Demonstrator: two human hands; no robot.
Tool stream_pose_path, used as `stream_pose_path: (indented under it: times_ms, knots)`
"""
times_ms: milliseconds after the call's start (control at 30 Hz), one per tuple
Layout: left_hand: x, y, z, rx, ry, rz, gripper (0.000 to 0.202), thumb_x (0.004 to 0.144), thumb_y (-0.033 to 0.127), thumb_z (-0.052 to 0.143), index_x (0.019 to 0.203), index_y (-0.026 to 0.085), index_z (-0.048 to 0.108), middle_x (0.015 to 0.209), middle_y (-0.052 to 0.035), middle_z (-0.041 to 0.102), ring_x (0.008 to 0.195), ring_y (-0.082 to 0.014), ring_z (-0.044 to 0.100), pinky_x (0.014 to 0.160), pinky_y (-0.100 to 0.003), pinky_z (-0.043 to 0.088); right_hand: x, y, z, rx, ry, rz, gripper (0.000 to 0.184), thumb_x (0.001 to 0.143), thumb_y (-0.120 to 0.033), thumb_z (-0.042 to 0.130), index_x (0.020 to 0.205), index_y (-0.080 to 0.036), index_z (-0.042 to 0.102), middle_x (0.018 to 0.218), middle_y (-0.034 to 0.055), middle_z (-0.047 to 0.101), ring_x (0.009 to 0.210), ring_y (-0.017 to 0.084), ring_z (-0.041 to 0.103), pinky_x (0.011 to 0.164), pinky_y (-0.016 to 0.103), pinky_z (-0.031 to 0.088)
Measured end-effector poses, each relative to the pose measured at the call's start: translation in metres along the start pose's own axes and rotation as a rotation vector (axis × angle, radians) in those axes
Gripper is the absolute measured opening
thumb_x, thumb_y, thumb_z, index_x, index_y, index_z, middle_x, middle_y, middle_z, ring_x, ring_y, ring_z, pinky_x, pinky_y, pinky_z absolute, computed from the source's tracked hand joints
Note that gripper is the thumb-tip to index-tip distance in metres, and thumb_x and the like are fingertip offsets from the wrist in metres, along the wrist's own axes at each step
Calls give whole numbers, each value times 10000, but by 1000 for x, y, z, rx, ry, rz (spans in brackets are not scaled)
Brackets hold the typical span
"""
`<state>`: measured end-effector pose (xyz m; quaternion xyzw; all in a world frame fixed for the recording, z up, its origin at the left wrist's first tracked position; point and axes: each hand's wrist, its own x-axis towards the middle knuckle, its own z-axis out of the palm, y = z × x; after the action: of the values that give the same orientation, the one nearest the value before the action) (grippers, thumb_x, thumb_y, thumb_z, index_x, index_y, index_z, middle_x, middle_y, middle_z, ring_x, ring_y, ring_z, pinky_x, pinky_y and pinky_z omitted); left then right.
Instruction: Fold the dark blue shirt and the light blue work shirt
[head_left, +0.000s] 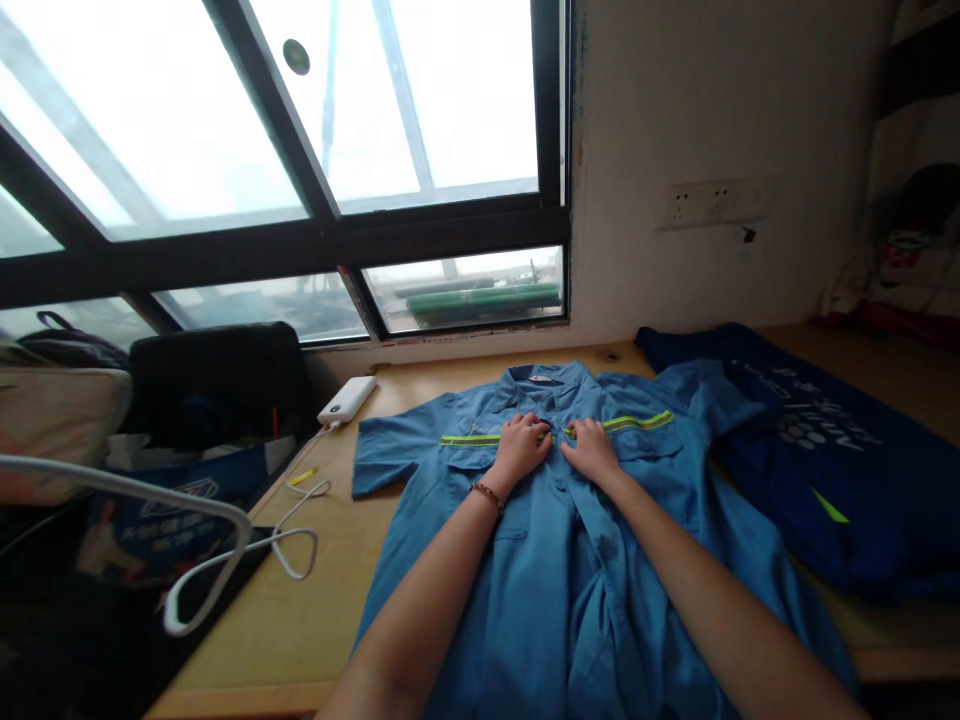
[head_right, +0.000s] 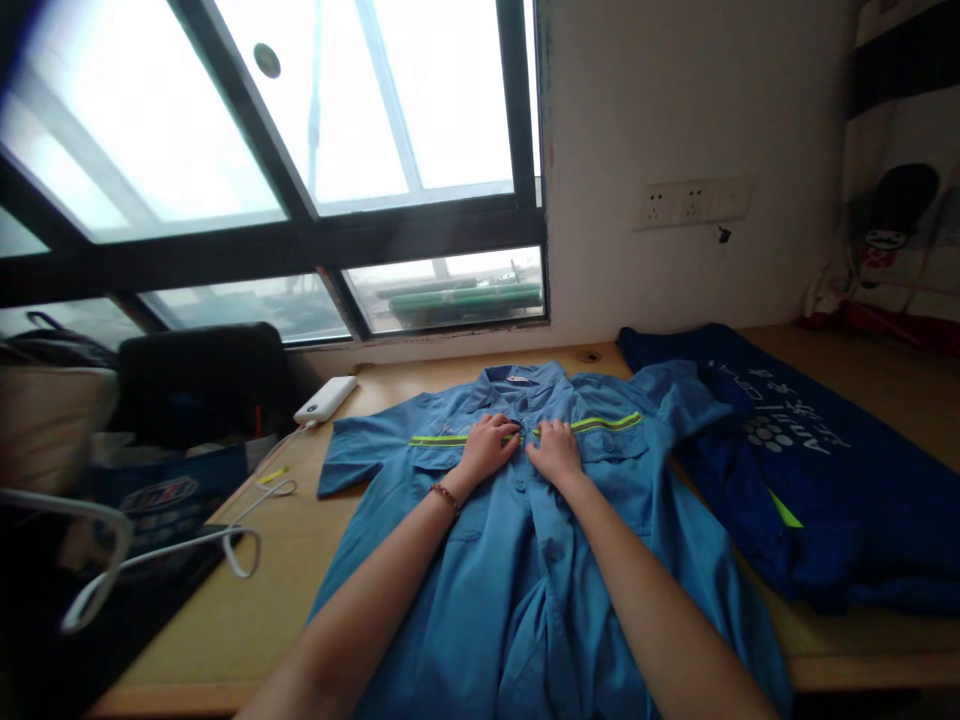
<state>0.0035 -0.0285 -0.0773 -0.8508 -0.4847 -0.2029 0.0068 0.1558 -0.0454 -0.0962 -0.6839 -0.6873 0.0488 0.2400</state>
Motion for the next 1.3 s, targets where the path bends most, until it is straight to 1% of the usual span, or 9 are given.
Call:
stream_pose_path:
  times_ms: [300,467,567,667,800,900,1033,1133,1300]
  knots:
    - [1,-6,1,-130,26,40,211,787,304,518,950,251,642,913,-41,579,897,-187,483,778,-302,377,1,0,-1,-59,21,43,128,702,-243,500,784,-159,552,814,84,565,815,205,478,715,276,339]
    - [0,-3,1,-200,121,-25,187,783,263,522,910,234,657,895,-44,586,892,-181,495,807,-309,385,2,3,-2,22,64,71,120,720,-238,506,777,-165,582,785,67,595,745,174,520,648,245,334]
    - [-1,-2,3,-326,160,-40,182,784,231,511,893,215,657,870,-43,595,836,-162,527,768,-287,414,5,7,-3,177,113,94,145,718,-273,518,728,-170,619,744,54,616,678,156,535,598,232,325]
    - [-1,0,8,-567,163,-102,162,762,239,536,857,197,660,820,-41,622,709,-139,566,692,-271,452,9,11,-6,433,117,130,254,688,-386,552,567,-167,596,542,9,559,540,133,490,514,227,292]
    - [3,2,13,-1042,105,-357,171,715,291,595,807,157,646,692,-48,650,585,-147,603,579,-279,499,12,13,-11,829,110,229,348,611,-476,605,488,-163,514,433,-45,439,437,83,380,438,211,241]
    - [4,0,11,-1377,50,-526,231,671,276,651,833,114,619,684,-71,660,610,-166,632,620,-307,527,12,13,-13,1046,26,280,338,542,-450,671,508,-153,516,444,-56,452,436,70,387,433,202,266]
    - [4,-7,7,-1660,18,-583,271,659,211,673,884,90,582,777,-109,667,732,-188,649,765,-347,516,12,13,-12,1228,-105,390,366,428,-295,770,723,-130,628,594,-12,602,523,104,513,483,210,364]
    - [4,-10,7,-1754,-9,-587,238,674,168,655,882,89,570,807,-115,664,780,-198,647,812,-353,502,12,11,-18,1397,-223,399,285,491,-221,742,747,-136,650,635,13,638,582,127,572,535,226,427]
    - [4,-11,7,-1785,-96,-581,247,682,165,651,898,83,565,834,-131,662,806,-207,642,819,-339,498,9,0,-40,1647,-454,225,191,665,-231,610,837,-161,652,755,38,669,686,163,617,669,280,478]
